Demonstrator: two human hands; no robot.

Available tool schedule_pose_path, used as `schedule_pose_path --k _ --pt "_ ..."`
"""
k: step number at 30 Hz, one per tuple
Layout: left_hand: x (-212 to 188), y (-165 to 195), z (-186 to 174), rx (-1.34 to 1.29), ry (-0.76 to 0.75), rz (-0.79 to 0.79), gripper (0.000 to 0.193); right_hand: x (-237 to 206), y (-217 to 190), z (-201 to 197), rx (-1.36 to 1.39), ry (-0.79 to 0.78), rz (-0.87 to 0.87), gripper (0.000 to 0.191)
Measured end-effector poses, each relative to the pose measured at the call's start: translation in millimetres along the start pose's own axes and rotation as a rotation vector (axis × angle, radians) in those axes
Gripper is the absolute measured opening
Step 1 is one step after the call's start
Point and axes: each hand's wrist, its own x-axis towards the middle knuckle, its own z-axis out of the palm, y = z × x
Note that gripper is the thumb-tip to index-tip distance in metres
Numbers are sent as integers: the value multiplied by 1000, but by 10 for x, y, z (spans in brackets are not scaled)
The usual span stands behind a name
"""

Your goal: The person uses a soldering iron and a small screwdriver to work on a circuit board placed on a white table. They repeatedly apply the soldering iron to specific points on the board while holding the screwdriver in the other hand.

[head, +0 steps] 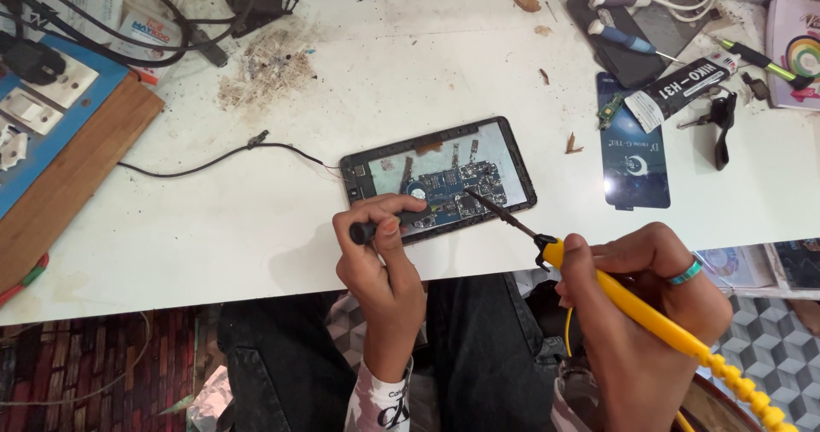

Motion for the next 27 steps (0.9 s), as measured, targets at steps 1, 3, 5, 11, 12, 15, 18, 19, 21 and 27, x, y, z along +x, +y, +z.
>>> schedule_pose_path --k 1,3,5,11,12,15,18,19,21,27 --pt "-1 0 0 -1 -1 4 21 0 -2 -3 -6 0 -4 23" --pt "-2 0 0 -3 -4 12 21 5 -2 -10 -19 0 -11 23" --pt "-2 -1 2 -4 -4 8 21 8 2 -5 -23 7 -10 23" --pt "5 0 6 -3 0 8 21 -3 -3 -4 -13 1 -18 23" --pt "7 1 4 -3 0 16 21 -6 -4 -6 -11 -2 -20 23" --pt "0 10 6 -7 2 9 20 -2 -5 -6 -21 6 -10 23" --pt "-1 14 14 -4 6 2 21 12 6 15 11 4 1 22" --pt "-1 15 7 -10 5 -1 21 5 3 19 20 -2 -3 22" --pt "0 16 5 -21 2 -5 22 -3 -2 16 39 -13 -13 22" --pt "3 7 2 -14 0 5 23 -1 -6 8 -10 -1 6 22"
